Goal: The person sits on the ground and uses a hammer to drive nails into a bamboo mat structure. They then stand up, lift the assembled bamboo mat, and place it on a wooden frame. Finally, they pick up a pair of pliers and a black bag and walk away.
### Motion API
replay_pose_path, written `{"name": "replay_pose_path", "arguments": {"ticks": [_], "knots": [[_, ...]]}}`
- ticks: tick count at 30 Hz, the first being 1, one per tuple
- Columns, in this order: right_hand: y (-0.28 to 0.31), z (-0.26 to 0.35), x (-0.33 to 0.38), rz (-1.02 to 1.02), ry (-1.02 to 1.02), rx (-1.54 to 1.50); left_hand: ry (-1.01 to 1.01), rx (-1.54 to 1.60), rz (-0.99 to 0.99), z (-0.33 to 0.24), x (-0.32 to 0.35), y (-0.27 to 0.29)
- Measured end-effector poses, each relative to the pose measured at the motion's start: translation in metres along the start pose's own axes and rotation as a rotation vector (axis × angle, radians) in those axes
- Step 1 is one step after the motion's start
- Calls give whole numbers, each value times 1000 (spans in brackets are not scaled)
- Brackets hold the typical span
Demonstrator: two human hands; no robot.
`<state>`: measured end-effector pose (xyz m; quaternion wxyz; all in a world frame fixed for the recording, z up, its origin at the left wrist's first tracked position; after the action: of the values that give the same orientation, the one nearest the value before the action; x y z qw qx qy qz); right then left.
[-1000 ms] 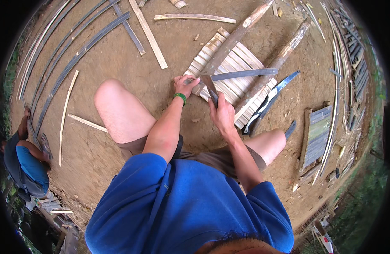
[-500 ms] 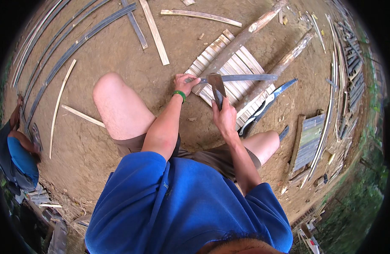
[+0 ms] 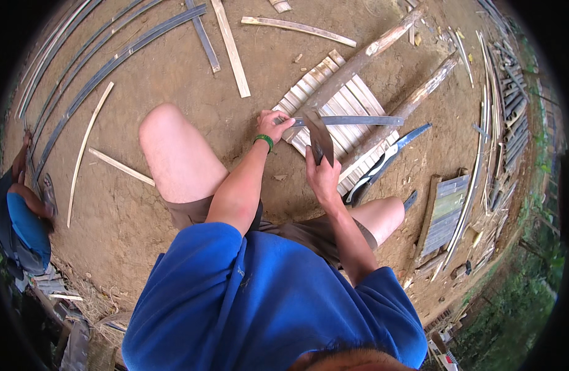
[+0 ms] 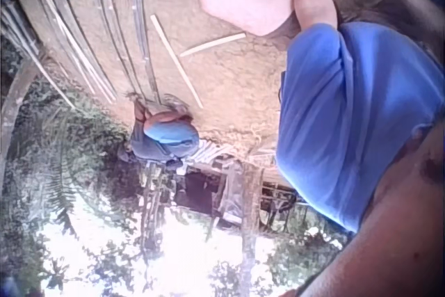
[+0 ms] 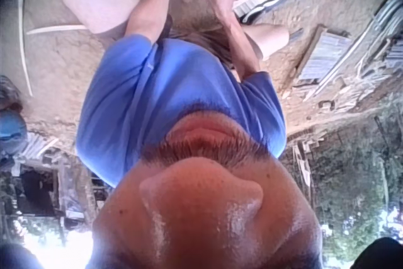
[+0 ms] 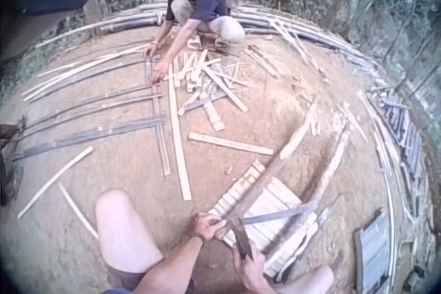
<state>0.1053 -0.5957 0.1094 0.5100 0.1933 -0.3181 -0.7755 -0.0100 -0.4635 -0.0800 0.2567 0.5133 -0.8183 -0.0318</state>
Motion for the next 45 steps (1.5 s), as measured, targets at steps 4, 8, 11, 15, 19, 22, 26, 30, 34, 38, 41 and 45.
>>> {"name": "replay_pose_path", "arguments": {"ticks": [4, 8, 11, 15, 19, 22, 26, 30, 34, 38, 41, 45], "knots": [[-29, -47, 10, 190, -203, 237, -32, 6, -5, -6, 1, -6], [-3, -20, -1, 0, 27, 62, -75, -63, 13, -2, 5, -1], [0, -15, 2, -125, 10, -98, -49, -32, -18, -2, -2, 0], [-28, -49, 9, 20, -72, 111, -87, -30, -23, 0, -8, -2], [-15, -32, -2, 55, -52, 80, -111, -41, -42, -1, -11, 1], [-6, -17, 5, -138, 108, -38, -75, -75, -34, 5, -8, 0], [-41, -61, 16, 195, -212, 251, -126, -64, -69, 3, -5, -5], [-23, -29, 3, -59, -55, 29, -93, -6, -35, 17, -5, -2], [-20, -30, 22, -279, 58, -109, -80, -42, -37, 5, -4, -6], [-43, -52, 8, 32, -184, 121, -41, 24, -33, 4, -12, 1], [-27, -38, 19, -122, -90, -73, -78, -17, -20, 12, -7, -5], [-40, -51, 17, -48, -105, 97, -82, 13, -9, 3, -9, -5]]}}
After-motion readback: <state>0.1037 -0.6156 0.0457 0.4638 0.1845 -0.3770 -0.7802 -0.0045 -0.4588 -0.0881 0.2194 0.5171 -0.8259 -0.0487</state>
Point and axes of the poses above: each hand's wrist, its own x-axis away from the middle knuckle, its own y-axis out of the back of the hand, z = x × y, the point moved 5 cm from there along -x, towards the middle knuckle, and after that the axes turned 5 degrees about z, right-handed, at the moved point
